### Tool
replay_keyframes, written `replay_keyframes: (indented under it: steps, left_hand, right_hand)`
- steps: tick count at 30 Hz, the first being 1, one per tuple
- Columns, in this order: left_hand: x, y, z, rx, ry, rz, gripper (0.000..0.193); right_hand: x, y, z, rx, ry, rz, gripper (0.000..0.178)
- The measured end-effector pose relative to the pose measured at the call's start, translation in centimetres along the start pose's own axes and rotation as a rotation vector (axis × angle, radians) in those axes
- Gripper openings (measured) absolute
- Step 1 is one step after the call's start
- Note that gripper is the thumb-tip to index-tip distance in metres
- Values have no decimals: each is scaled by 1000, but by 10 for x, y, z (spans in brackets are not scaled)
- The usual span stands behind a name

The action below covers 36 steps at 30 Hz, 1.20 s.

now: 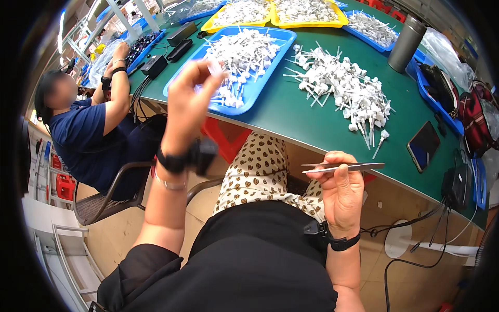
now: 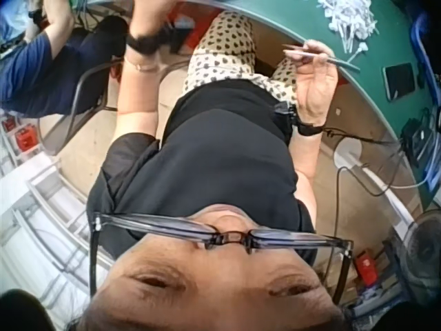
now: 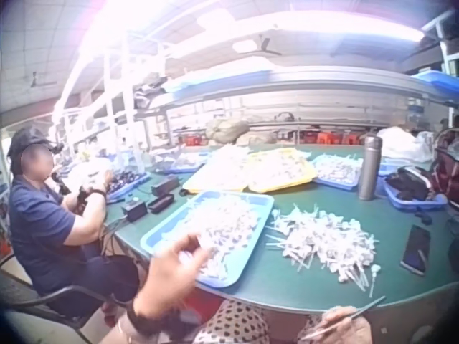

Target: The person uses a metal tool to manipulate small white plastic components, repeatedly picking them up from a pile on the table and placing them into a blue tray. The task involves repetitive handling of individual units in a seated position.

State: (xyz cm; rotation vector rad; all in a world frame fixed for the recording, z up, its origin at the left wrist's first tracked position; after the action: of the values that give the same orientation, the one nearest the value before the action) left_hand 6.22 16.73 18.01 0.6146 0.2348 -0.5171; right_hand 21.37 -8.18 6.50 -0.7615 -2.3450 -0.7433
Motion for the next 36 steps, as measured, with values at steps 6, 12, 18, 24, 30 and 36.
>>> replay_keyframes:
  steps: [6,12,18,24,30,36]
  left_hand:
    - [24,32,7,477,514,191,46]
    - [137,-9,38,441,263,-271,19]
    - [82,-74,162,271,-1091,-736,34]
    - [61,-100,201,702,-1347,-723,31]
    - [79,-108,199,441,-1398,-546,26]
    - [151,-55,125,291,-291,-558,12]
  right_hand:
    - [-5,4,-25,-59,-12,38,26]
    - [-3,3,-37,-80,25,14,26]
    - [-3,8,-46,-76,73,-33,22]
    - [-11,7,-51,-101,52,6,25]
    - [-32,7,-79,-189,85,76,27]
    - [-56,9,-102,-297,162,151,28]
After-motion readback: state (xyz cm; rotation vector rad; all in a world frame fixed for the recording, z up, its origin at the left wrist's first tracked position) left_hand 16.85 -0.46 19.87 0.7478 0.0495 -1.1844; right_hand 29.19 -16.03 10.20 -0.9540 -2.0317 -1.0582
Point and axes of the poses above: each hand's wrist, its own y-axis towards the middle knuckle, its own x-axis out of the palm, z = x × y, the point moved 8 cm from there along y, towards the middle knuckle, and after that the axes turned 6 degrees about -x, right-handed, at the moved point
